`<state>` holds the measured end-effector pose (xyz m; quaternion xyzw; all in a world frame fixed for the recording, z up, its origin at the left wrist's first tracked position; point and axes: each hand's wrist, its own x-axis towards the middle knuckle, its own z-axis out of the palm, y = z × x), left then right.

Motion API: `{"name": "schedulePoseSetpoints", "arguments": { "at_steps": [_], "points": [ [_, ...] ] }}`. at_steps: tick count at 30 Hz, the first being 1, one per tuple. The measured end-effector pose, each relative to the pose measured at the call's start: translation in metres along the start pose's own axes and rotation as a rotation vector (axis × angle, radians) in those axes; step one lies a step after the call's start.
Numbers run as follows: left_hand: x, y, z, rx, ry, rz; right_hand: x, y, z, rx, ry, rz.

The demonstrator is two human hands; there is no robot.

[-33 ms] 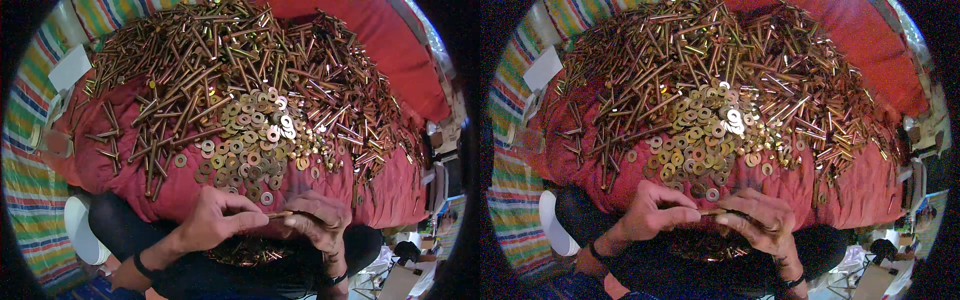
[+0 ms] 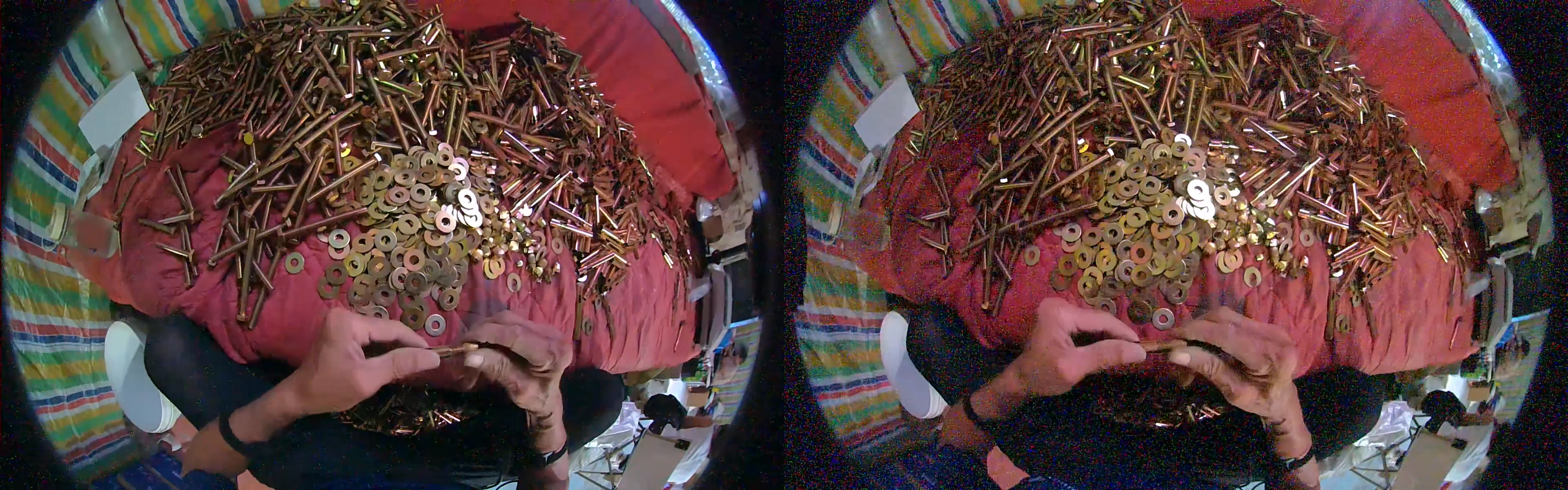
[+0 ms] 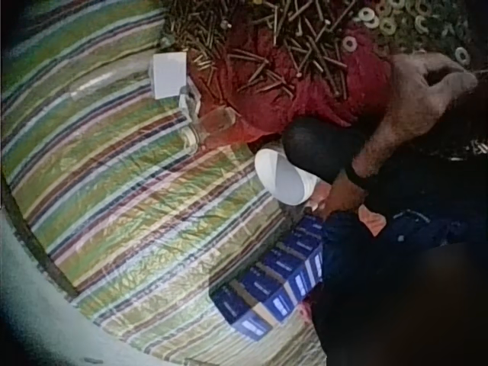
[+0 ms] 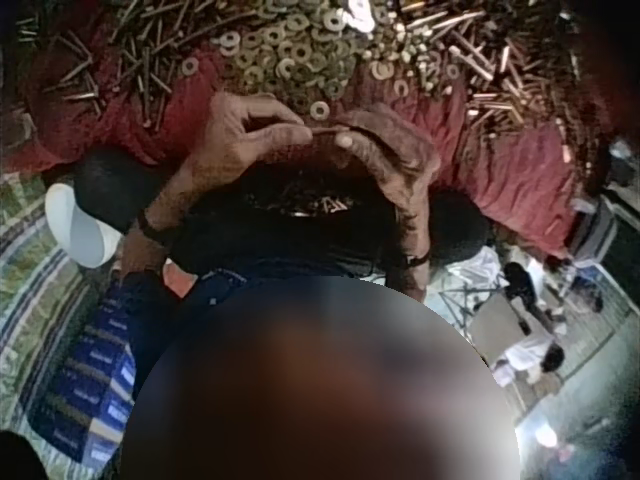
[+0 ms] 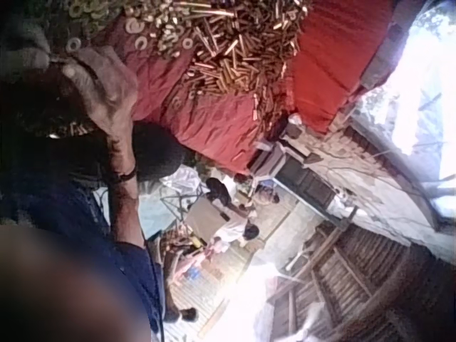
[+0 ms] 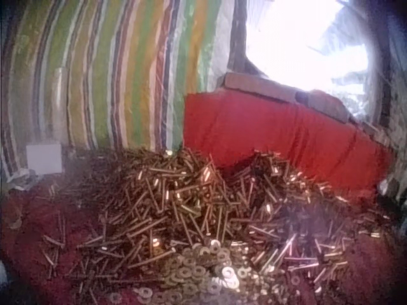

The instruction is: The person repeatedly picks up a bolt and a washer, then screws the washer onto the bolt by hand. The assembled fasteners are placed back onto the red cloth among many other bolts and washers.

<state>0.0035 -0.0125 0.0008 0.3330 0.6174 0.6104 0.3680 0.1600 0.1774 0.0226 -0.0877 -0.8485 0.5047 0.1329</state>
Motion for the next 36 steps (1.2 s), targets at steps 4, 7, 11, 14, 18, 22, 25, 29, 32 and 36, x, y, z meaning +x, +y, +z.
{"name": "schedulePoseSetpoints", "arguments": {
  "at_steps": [4,7,11,14,18,22,25,29,32,36],
  "points": [
    [-0.001,-0.004,0.0,0.576,0.078,0.538,0.0,-0.001,0.003,0.09,-0.023,0.172],
    [-0.002,-0.006,0.0,0.731,0.107,0.683,0.001,0.001,0.006,0.02,-0.008,0.108],
    [-0.001,-0.008,0.004,0.757,0.104,0.754,-0.001,0.002,0.012,0.056,0.044,0.266],
    [0.002,-0.009,0.006,0.631,0.104,0.693,-0.006,0.0,0.01,0.283,0.099,0.555],
    [0.005,-0.01,0.002,0.37,0.138,0.463,-0.004,-0.001,0.001,0.27,0.158,0.358],
    [0.001,-0.006,-0.003,0.318,0.089,0.182,0.002,-0.003,-0.002,0.06,0.13,0.169],
    [0.0,-0.005,-0.003,0.285,0.091,0.202,0.007,-0.002,-0.001,-0.051,0.089,-0.017],
    [0.0,-0.005,0.0,0.274,0.054,0.22,0.006,-0.003,0.002,-0.139,0.06,-0.126],
    [0.001,-0.006,0.002,0.263,0.023,0.257,0.002,-0.004,0.006,-0.045,0.093,0.076],
    [0.0,-0.005,0.001,0.193,0.04,0.158,0.001,-0.004,0.003,0.159,0.146,0.183]
  ]
}}
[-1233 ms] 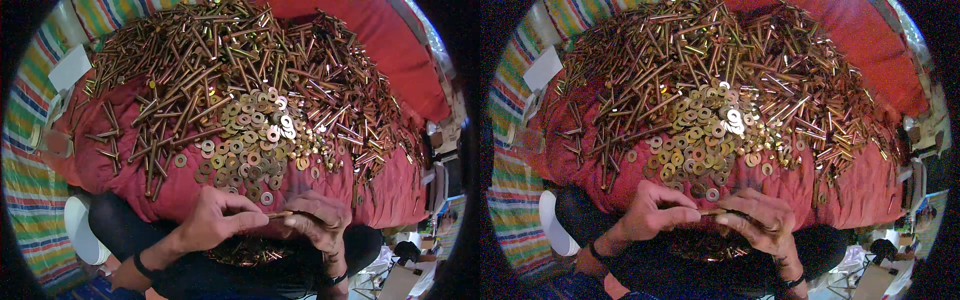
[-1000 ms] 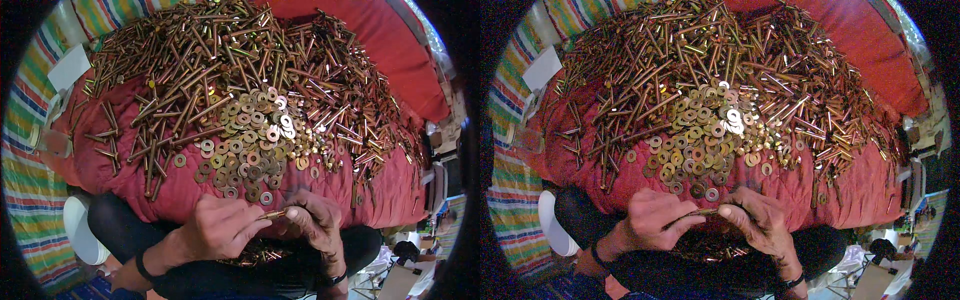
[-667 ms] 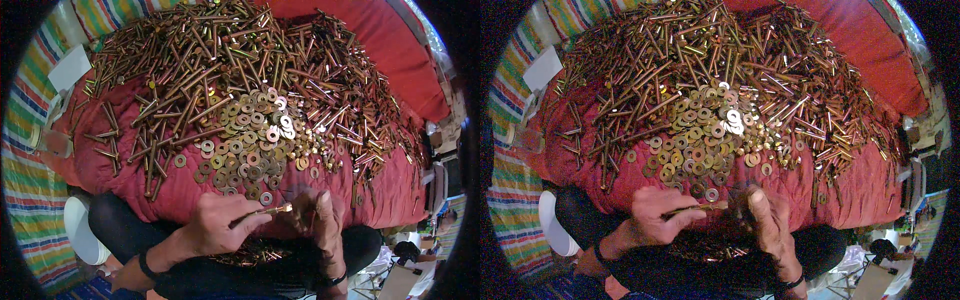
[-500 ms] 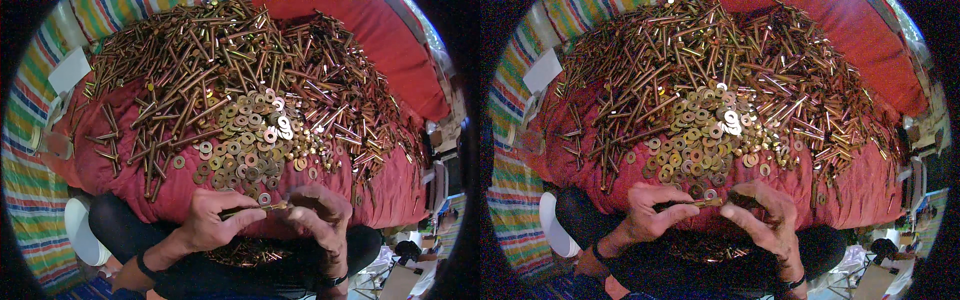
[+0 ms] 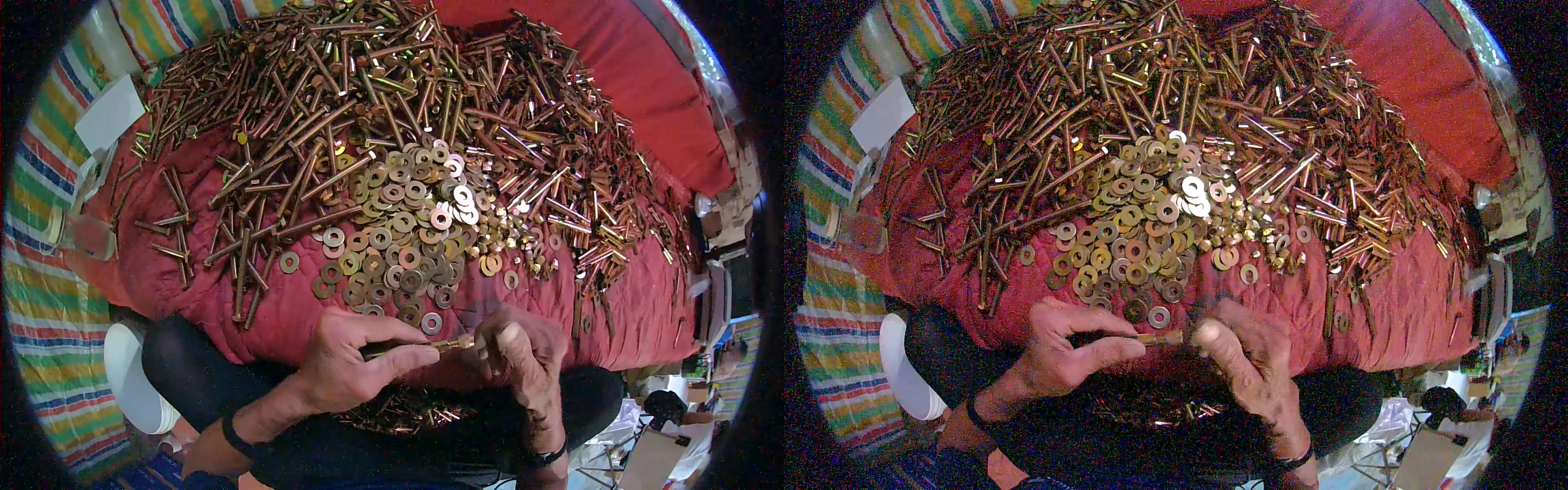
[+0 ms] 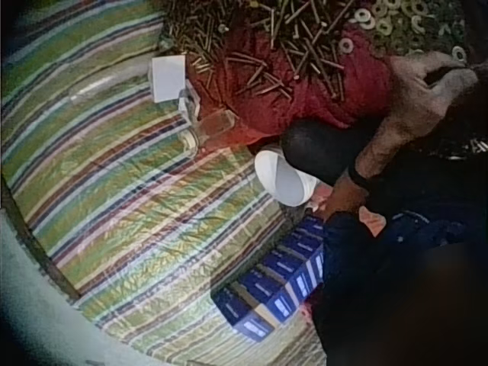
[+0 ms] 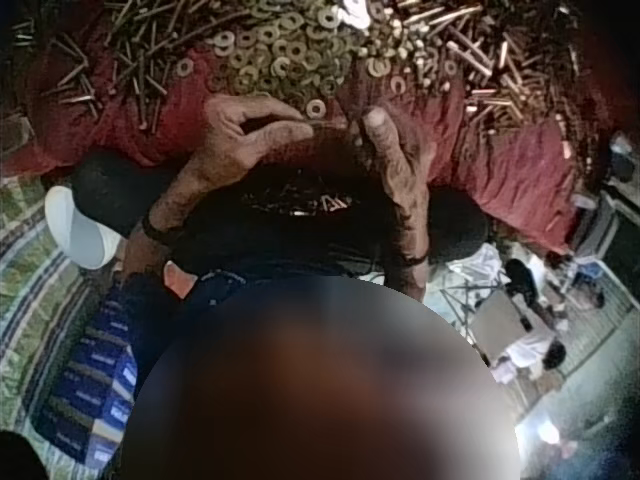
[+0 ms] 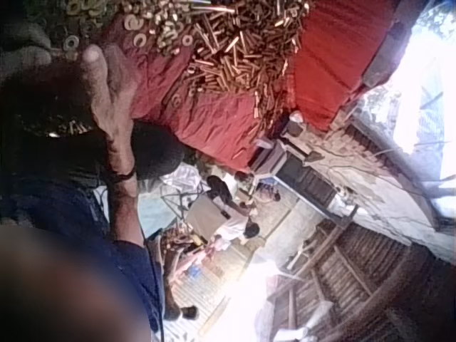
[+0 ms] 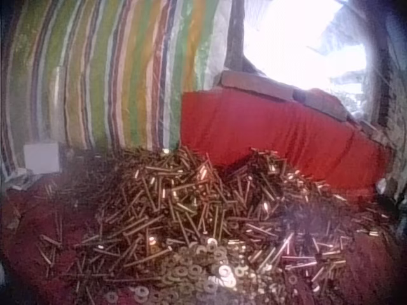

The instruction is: The person repeatedly picks up a bolt and a washer, then screws the washer onto the bolt by hand. The assembled fasteners are placed back onto the red cloth among many other bolts and washers.

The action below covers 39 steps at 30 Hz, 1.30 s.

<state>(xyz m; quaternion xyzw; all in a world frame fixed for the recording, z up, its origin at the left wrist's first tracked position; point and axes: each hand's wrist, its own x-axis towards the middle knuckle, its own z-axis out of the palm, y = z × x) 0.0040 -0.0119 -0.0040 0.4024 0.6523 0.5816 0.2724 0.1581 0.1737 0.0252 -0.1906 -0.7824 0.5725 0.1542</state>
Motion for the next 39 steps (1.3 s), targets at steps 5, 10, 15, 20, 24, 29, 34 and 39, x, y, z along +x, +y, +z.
{"name": "schedulePoseSetpoints", "arguments": {
  "at_steps": [5,10,15,20,24,29,34,39],
  "points": [
    [0.0,0.003,-0.004,-0.026,-0.025,-0.14,0.004,0.001,-0.005,-0.222,-0.067,-0.176],
    [0.0,0.003,-0.002,-0.06,-0.078,-0.114,0.002,0.001,-0.004,-0.316,-0.158,-0.129],
    [0.0,0.001,-0.005,-0.123,-0.074,-0.145,0.003,0.001,-0.003,-0.244,-0.086,-0.187],
    [0.001,0.003,-0.005,-0.122,-0.091,-0.189,0.008,0.003,0.001,-0.332,-0.13,-0.367],
    [0.002,0.004,-0.007,-0.172,-0.109,-0.255,0.003,0.006,0.003,-0.249,-0.077,-0.278],
    [0.003,0.009,-0.007,-0.215,-0.278,-0.34,0.0,0.001,-0.002,-0.232,-0.159,-0.143],
    [0.012,0.005,-0.014,0.488,-0.236,0.53,0.026,0.005,-0.034,-0.397,0.273,-0.249],
    [0.036,-0.018,-0.06,1.029,0.401,0.411,0.089,0.058,-0.075,-0.822,0.349,-0.47]
  ]
}}
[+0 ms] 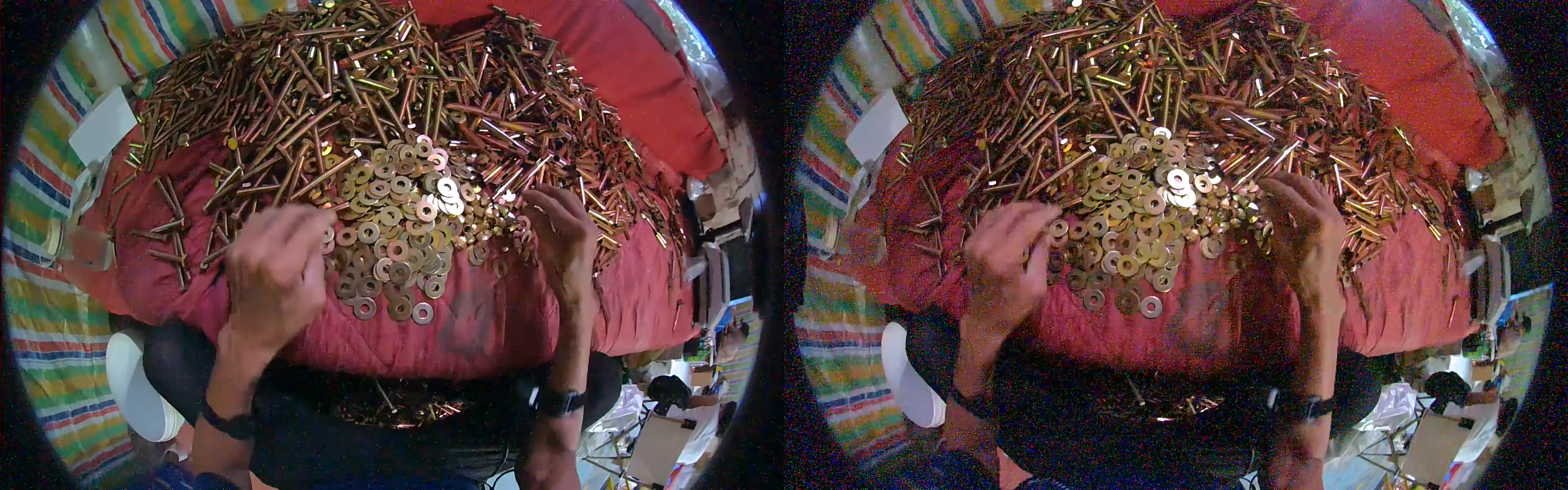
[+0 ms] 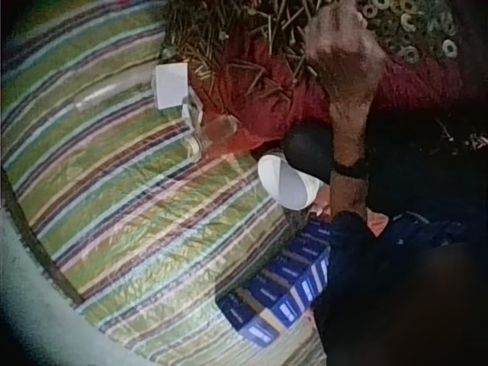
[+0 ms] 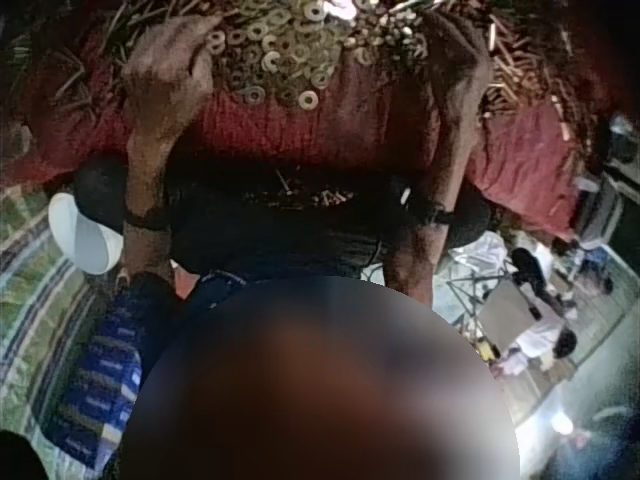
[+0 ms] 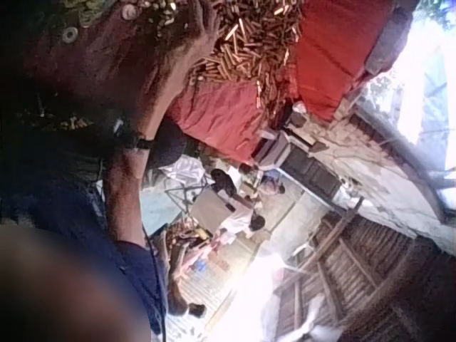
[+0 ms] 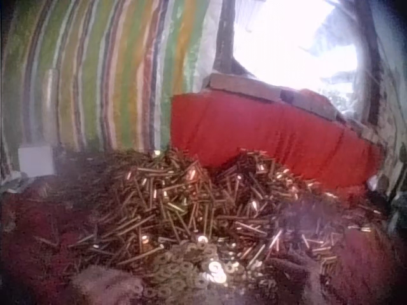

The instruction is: The person repeatedly picks up a bolt and a washer, then screws the washer onto the bolt by hand. The assembled fasteners are placed back onto the red cloth among many other bolts and washers.

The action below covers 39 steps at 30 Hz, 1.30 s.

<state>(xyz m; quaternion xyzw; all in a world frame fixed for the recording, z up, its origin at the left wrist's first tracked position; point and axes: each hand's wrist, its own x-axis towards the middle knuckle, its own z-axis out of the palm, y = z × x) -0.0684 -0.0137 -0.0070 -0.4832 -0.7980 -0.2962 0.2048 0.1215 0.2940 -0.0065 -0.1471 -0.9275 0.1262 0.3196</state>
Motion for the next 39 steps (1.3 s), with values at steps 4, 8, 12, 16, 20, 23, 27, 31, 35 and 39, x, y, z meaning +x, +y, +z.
{"name": "schedulePoseSetpoints", "arguments": {
  "at_steps": [4,8,12,16,20,23,27,31,35,39],
  "points": [
    [0.0,-0.018,0.008,0.137,-0.173,-0.057,0.012,0.023,0.017,-0.29,-0.144,-0.072],
    [-0.003,-0.019,0.012,0.149,-0.11,-0.007,0.022,0.026,0.012,-0.312,-0.111,-0.183],
    [-0.001,-0.016,0.007,0.062,-0.142,-0.04,0.022,0.03,0.016,-0.324,-0.055,-0.232],
    [0.008,-0.003,0.003,-0.271,0.1,-0.097,0.031,0.02,0.018,-0.194,0.177,-0.279],
    [0.0,0.017,-0.019,-1.216,-0.012,-0.701,0.017,-0.024,-0.01,0.132,0.02,0.131],
    [-0.003,0.016,-0.028,-1.455,-0.192,-0.851,-0.017,-0.064,-0.016,0.529,-0.213,0.413],
    [-0.012,0.028,-0.021,-1.376,-0.387,-0.94,-0.052,-0.093,0.01,0.361,-0.299,0.177],
    [-0.018,0.046,-0.013,-1.358,-0.442,-0.952,-0.057,-0.092,0.017,0.18,-0.308,-0.001],
    [-0.019,0.053,-0.011,-1.256,-0.501,-0.946,-0.055,-0.089,0.018,0.209,-0.307,-0.013],
    [-0.022,0.058,-0.009,-1.063,-0.552,-0.864,-0.054,-0.094,0.019,0.511,-0.35,0.264]
  ]
}}
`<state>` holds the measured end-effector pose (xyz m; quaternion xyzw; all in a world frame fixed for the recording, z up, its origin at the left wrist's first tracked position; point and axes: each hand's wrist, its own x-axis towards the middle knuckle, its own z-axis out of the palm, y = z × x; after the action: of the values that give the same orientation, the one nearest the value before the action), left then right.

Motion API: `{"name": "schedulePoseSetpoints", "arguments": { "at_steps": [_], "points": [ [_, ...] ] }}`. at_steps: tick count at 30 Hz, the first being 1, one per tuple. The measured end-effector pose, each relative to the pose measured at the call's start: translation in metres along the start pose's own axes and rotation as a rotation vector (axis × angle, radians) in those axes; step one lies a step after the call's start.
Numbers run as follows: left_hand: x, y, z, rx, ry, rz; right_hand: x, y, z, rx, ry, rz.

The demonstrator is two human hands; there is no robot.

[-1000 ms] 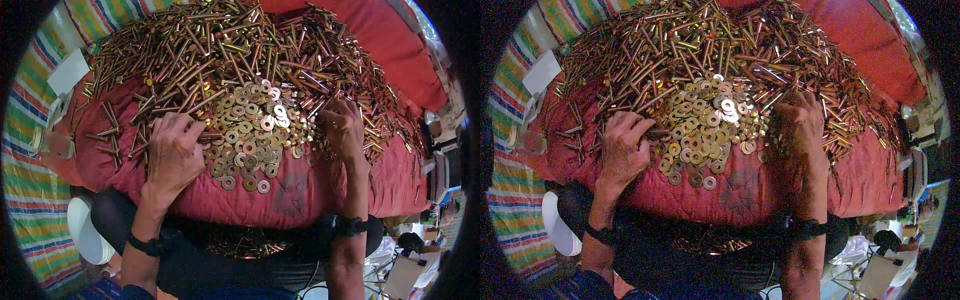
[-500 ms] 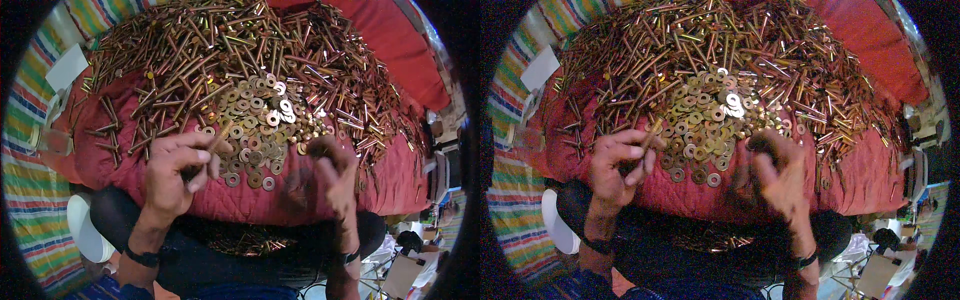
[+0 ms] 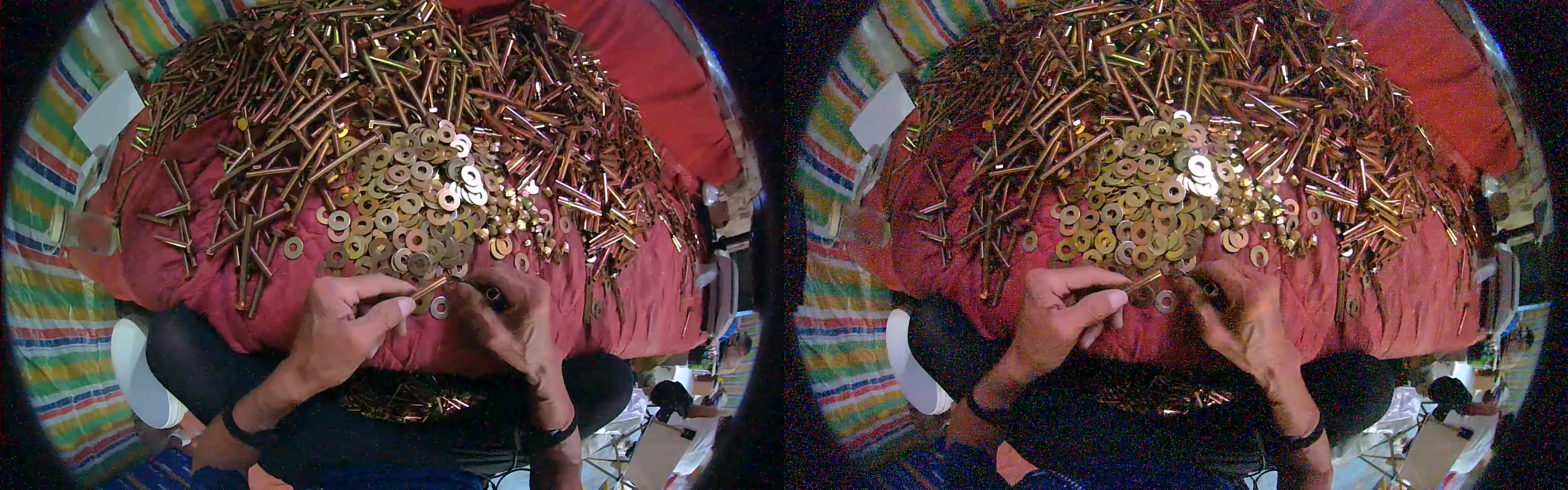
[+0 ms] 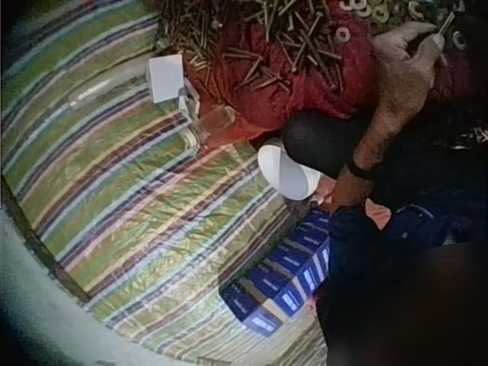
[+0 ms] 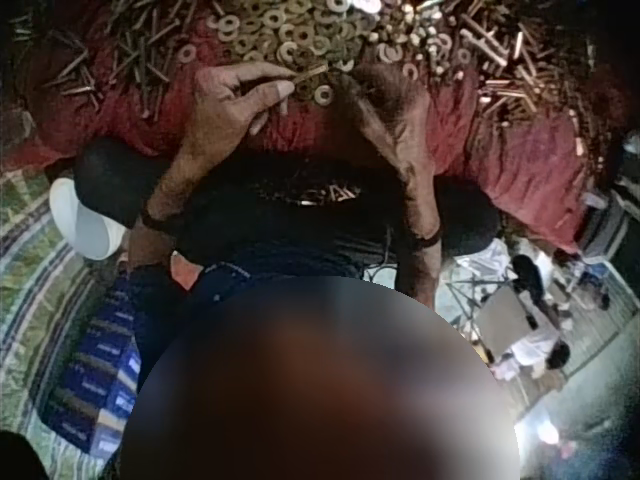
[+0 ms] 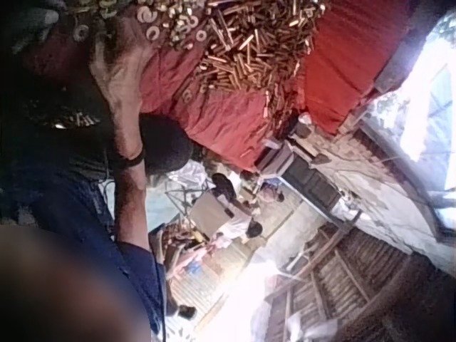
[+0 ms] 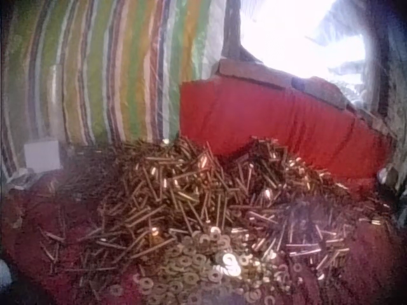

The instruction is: The person repeatedly picks up a bolt and a washer, then screws the washer onto the bolt by hand. The assembled fasteners are placed back onto the red cloth among many other bolts and washers.

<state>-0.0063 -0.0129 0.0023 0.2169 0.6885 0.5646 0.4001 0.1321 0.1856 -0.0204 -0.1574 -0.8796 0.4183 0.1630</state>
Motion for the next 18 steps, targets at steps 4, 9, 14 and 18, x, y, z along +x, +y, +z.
{"name": "schedulePoseSetpoints", "arguments": {
  "at_steps": [4,9,14,18],
  "points": [
    [0.002,-0.009,0.008,0.212,0.067,0.259,-0.005,-0.016,-0.004,0.218,0.014,0.237],
    [0.006,-0.025,0.015,0.486,0.166,0.64,-0.007,-0.022,-0.004,0.187,0.009,0.147],
    [0.006,-0.034,0.021,0.71,0.157,0.864,-0.011,-0.014,0.0,-0.306,-0.025,-0.316],
    [0.009,-0.03,0.02,0.618,0.175,0.815,-0.012,-0.019,-0.005,-0.008,-0.031,-0.199]
  ]
}}
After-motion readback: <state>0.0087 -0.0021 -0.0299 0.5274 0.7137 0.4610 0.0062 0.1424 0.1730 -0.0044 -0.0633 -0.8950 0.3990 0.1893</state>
